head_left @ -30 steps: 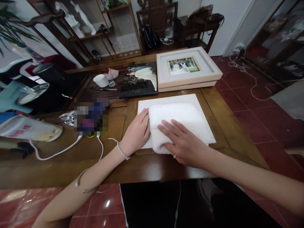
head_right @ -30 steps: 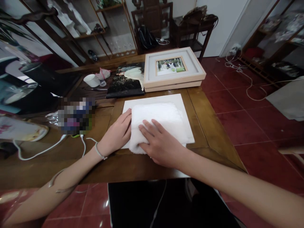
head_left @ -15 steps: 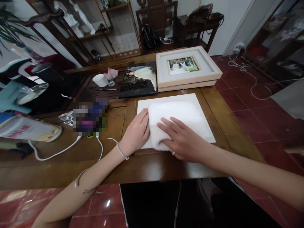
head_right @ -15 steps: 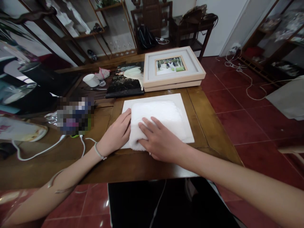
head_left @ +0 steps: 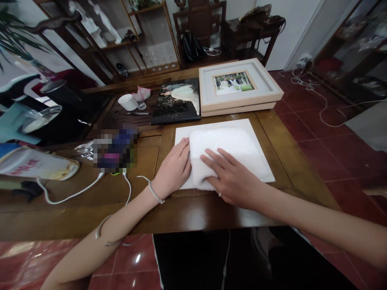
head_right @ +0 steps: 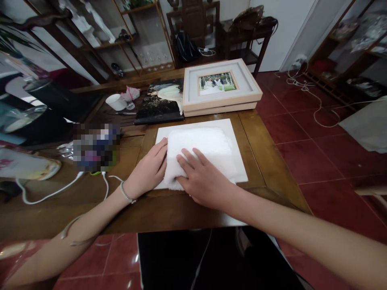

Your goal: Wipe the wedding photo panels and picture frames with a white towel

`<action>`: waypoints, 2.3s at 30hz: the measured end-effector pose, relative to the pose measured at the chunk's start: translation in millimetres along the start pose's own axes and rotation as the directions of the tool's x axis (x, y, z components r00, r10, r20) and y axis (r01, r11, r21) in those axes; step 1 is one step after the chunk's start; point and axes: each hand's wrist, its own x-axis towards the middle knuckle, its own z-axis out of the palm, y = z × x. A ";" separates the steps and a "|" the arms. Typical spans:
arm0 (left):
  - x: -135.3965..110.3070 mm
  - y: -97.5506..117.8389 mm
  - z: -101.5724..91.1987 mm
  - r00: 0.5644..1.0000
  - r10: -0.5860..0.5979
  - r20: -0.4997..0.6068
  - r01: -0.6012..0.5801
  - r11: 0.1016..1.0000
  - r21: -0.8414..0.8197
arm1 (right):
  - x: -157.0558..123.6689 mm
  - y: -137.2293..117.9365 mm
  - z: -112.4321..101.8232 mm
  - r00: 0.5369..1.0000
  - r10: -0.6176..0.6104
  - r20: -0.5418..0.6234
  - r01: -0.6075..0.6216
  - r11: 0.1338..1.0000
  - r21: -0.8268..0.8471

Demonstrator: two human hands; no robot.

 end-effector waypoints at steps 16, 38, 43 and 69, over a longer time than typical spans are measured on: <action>0.1 0.3 -0.6 1.000 -0.008 0.003 0.008 1.000 -0.026 | -3.6 -3.4 0.2 0.996 -0.058 -0.064 0.058 0.998 -0.009; 0.5 0.1 -0.8 1.000 0.005 0.016 -0.005 1.000 -0.007 | -4.9 -2.6 4.9 0.993 -0.064 -0.103 0.061 0.998 -0.034; 0.3 0.4 -1.0 1.000 0.012 0.009 -0.011 1.000 -0.020 | -5.2 -3.3 6.4 0.994 -0.053 -0.090 0.053 0.999 -0.003; 0.2 0.2 -1.4 1.000 -0.011 0.027 0.012 0.999 -0.031 | -9.0 -18.7 -3.4 0.996 -0.050 -0.068 0.048 0.998 -0.026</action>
